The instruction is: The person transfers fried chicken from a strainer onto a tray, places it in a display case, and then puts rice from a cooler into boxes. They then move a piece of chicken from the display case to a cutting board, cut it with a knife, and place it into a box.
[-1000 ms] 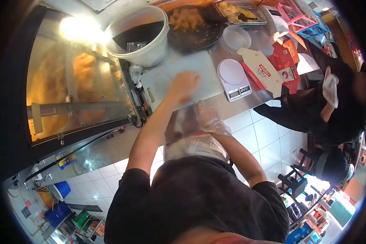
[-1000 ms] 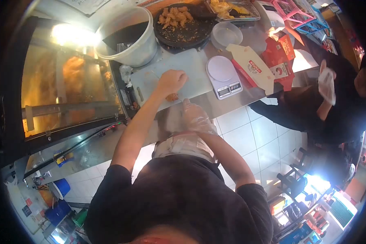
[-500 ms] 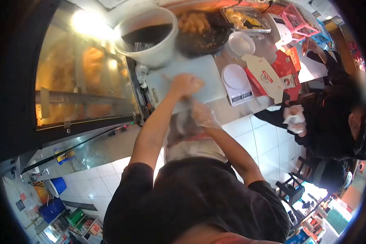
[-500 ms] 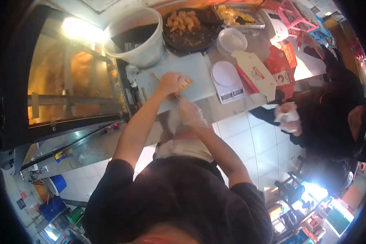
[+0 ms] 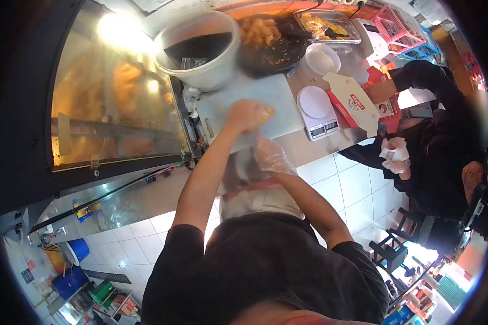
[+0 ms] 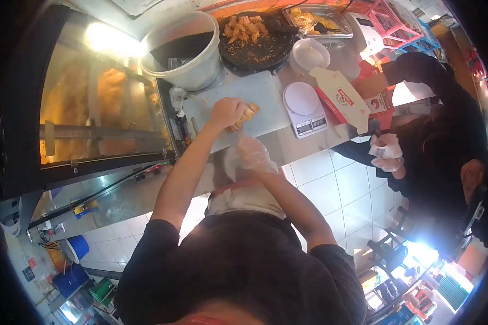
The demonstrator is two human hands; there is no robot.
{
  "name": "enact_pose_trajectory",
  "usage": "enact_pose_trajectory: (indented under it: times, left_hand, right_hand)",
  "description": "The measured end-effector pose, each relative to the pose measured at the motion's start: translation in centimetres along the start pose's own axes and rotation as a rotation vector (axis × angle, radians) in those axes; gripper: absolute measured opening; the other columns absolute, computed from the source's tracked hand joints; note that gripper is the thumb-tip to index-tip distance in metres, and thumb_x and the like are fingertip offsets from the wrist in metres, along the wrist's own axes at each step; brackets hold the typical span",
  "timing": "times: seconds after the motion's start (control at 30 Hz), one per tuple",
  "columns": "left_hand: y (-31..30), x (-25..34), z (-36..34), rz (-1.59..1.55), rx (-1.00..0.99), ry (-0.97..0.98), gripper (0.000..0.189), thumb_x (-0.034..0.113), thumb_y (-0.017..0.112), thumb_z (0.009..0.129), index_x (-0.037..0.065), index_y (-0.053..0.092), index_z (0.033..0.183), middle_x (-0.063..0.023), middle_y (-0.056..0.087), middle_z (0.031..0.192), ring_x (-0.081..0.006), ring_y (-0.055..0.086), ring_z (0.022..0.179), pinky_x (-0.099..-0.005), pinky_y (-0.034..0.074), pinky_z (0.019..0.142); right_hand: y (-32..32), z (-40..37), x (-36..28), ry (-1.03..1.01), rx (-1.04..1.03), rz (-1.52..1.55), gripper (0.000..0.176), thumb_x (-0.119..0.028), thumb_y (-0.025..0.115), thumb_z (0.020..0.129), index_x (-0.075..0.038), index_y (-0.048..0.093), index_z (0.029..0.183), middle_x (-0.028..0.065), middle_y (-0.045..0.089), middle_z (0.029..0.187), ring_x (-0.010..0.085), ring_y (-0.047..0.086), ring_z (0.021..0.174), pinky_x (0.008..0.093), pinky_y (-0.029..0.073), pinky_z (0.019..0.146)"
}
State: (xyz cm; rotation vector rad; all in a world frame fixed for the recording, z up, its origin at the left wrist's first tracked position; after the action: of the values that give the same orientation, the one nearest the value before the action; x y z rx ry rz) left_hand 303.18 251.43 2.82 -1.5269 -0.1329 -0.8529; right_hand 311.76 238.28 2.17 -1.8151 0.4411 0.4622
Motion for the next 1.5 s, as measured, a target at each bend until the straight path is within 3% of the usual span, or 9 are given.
enact_pose_trajectory:
  times: [0.27,0.43,0.53,0.63,0.83,1.07,1.17,1.33,1.5]
  left_hand:
    - [0.5,-2.7,1.0,0.001,-0.009,-0.072,0.033,0.032,0.048,0.087,0.005,0.066,0.080,-0.0222,0.065,0.084,-0.0403,0.062,0.078,-0.0541,0.046,0.069]
    - [-8.6,1.5,-4.9,-0.226,0.452,0.059,0.027,0.018,0.051,0.087,0.000,0.048,0.067,-0.0220,0.050,0.065,-0.0391,0.052,0.059,-0.0467,0.037,0.054]
    - [-12.4,4.2,-10.7,-0.288,0.590,0.108,0.029,0.010,0.051,0.087,0.001,0.038,0.063,-0.0177,0.037,0.056,-0.0357,0.041,0.049,-0.0418,0.029,0.049]
    - [-9.8,2.7,-15.5,-0.317,0.507,-0.031,0.032,0.012,0.051,0.090,0.002,0.038,0.063,-0.0173,0.036,0.055,-0.0345,0.040,0.049,-0.0423,0.027,0.048]
    - [-7.1,0.6,-24.9,-0.299,0.403,-0.351,0.029,0.014,0.052,0.092,0.001,0.044,0.067,-0.0180,0.041,0.056,-0.0346,0.044,0.049,-0.0417,0.033,0.049]
    - [-7.3,-0.3,-29.4,-0.363,0.305,-0.416,0.026,0.015,0.051,0.091,0.000,0.052,0.070,-0.0206,0.054,0.063,-0.0379,0.055,0.056,-0.0427,0.040,0.052]
    - [-7.1,-1.7,-31.0,-0.412,0.354,-0.411,0.026,0.013,0.050,0.092,0.000,0.051,0.069,-0.0150,0.049,0.057,-0.0256,0.048,0.049,-0.0372,0.036,0.050]
    - [-7.3,-1.9,-33.0,-0.282,0.187,-0.318,0.025,0.016,0.052,0.090,-0.002,0.061,0.075,-0.0228,0.060,0.069,-0.0400,0.060,0.063,-0.0452,0.043,0.056]
    - [-5.9,-1.7,-33.8,-0.145,0.004,-0.333,0.031,0.020,0.049,0.090,-0.002,0.047,0.069,-0.0250,0.048,0.065,-0.0443,0.050,0.060,-0.0496,0.034,0.056]
  right_hand:
    - [2.3,1.1,0.3,0.010,-0.102,-0.035,0.029,-0.012,0.044,0.093,0.001,0.050,0.119,0.0242,0.065,0.097,0.0406,0.065,0.094,0.0484,0.054,0.075]
    - [-0.1,-1.5,-1.7,-0.063,0.042,-0.061,0.025,-0.020,0.046,0.093,-0.005,0.056,0.111,0.0178,0.062,0.093,0.0356,0.065,0.080,0.0496,0.051,0.066]
    - [0.6,-1.8,-4.6,-0.103,-0.022,-0.124,0.034,-0.014,0.047,0.092,-0.002,0.048,0.124,0.0225,0.061,0.101,0.0372,0.064,0.095,0.0459,0.054,0.077]
    - [6.2,0.7,-4.5,-0.357,0.039,-0.458,0.037,-0.017,0.048,0.091,0.002,0.049,0.124,0.0219,0.057,0.114,0.0367,0.058,0.108,0.0465,0.050,0.089]
    - [-4.8,5.1,-2.2,0.043,0.250,-0.057,0.049,-0.032,0.056,0.085,-0.007,0.053,0.127,0.0239,0.042,0.135,0.0462,0.040,0.125,0.0555,0.034,0.106]
    - [0.9,7.9,-2.3,0.001,0.266,-0.268,0.054,-0.041,0.056,0.085,-0.010,0.053,0.129,0.0238,0.040,0.137,0.0492,0.038,0.124,0.0576,0.035,0.104]
    - [-0.7,7.9,-0.1,0.016,0.166,-0.202,0.052,-0.041,0.055,0.086,-0.013,0.054,0.129,0.0225,0.040,0.137,0.0476,0.038,0.124,0.0578,0.036,0.102]
    - [-3.0,5.9,-1.0,0.142,0.044,-0.282,0.043,-0.033,0.057,0.088,-0.011,0.056,0.125,0.0230,0.041,0.138,0.0452,0.040,0.125,0.0503,0.043,0.098]
    - [0.8,7.8,-0.1,-0.008,0.059,-0.153,0.029,-0.027,0.060,0.086,-0.010,0.058,0.109,0.0168,0.050,0.109,0.0347,0.049,0.097,0.0442,0.046,0.080]
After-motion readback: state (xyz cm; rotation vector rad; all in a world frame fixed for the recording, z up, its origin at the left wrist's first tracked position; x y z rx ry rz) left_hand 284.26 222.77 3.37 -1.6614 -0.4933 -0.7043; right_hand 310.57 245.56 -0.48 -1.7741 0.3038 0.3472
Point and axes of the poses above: each hand's wrist, its own z-axis towards the middle knuckle, its own y-axis out of the palm, x = y × z, the point moved 5 cm from there along z, towards the middle knuckle
